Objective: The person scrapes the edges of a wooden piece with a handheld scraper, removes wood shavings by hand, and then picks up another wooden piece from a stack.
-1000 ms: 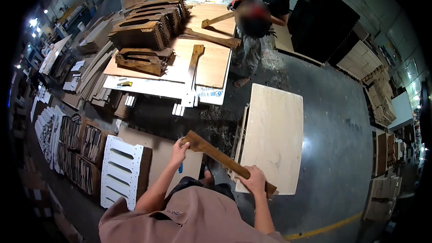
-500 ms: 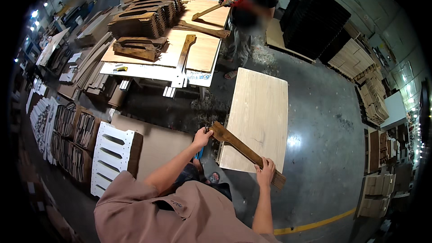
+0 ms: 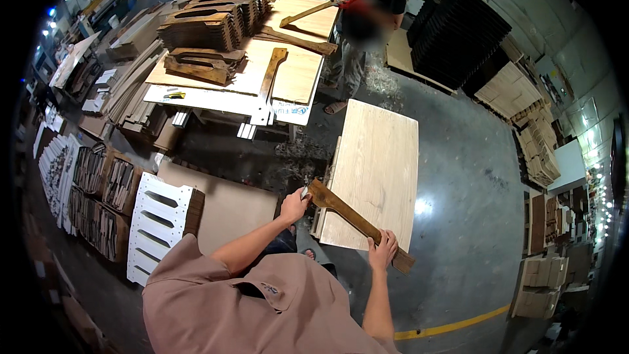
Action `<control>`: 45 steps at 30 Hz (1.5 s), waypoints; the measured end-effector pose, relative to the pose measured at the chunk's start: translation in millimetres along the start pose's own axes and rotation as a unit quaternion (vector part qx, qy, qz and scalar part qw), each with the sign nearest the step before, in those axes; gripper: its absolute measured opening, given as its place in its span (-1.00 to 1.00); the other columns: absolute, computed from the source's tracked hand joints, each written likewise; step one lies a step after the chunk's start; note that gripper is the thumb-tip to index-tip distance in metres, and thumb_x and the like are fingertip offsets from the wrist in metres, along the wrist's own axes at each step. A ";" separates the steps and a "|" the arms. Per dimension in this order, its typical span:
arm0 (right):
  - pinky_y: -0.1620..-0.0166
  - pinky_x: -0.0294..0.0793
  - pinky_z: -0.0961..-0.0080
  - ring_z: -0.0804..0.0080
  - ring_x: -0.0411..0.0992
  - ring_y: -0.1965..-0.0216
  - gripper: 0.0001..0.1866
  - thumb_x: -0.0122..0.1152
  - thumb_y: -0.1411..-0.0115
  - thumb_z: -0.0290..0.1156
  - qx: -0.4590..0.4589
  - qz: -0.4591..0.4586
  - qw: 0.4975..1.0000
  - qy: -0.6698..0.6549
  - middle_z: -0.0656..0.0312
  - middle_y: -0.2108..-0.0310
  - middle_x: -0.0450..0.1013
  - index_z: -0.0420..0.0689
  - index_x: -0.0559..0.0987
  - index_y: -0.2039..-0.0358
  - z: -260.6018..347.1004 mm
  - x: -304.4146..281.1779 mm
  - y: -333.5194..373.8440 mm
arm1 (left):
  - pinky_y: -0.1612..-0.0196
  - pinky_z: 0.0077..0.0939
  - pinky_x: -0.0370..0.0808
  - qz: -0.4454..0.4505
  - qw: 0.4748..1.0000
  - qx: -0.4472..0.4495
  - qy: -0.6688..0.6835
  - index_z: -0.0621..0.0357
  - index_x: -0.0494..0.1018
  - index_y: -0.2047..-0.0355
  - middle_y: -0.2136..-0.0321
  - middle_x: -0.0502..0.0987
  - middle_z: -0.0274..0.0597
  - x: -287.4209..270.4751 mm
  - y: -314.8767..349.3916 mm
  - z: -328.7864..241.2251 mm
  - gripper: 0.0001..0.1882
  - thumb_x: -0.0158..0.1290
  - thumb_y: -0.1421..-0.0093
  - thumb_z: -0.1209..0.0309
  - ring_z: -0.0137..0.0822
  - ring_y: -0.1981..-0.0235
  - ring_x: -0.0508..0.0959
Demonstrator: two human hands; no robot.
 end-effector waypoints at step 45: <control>-0.64 -0.02 -0.13 -0.15 0.05 -0.65 -0.25 0.48 -0.28 0.19 -0.191 0.127 0.973 -0.037 -0.02 -0.61 0.20 -0.15 0.54 -0.21 173.2 69.8 -101.3 | 0.07 -0.32 0.64 0.108 0.971 -0.098 0.187 0.12 0.45 -0.48 0.19 0.80 -0.13 -21.2 -2.2 15.7 -0.31 0.22 -0.50 0.02 -0.36 0.19 0.74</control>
Point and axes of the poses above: each hand's wrist, its own y-axis away from the middle knuckle, its own x-axis out of the palm, z = x × y, the point moved 8 cm from there along -y, towards the middle knuckle
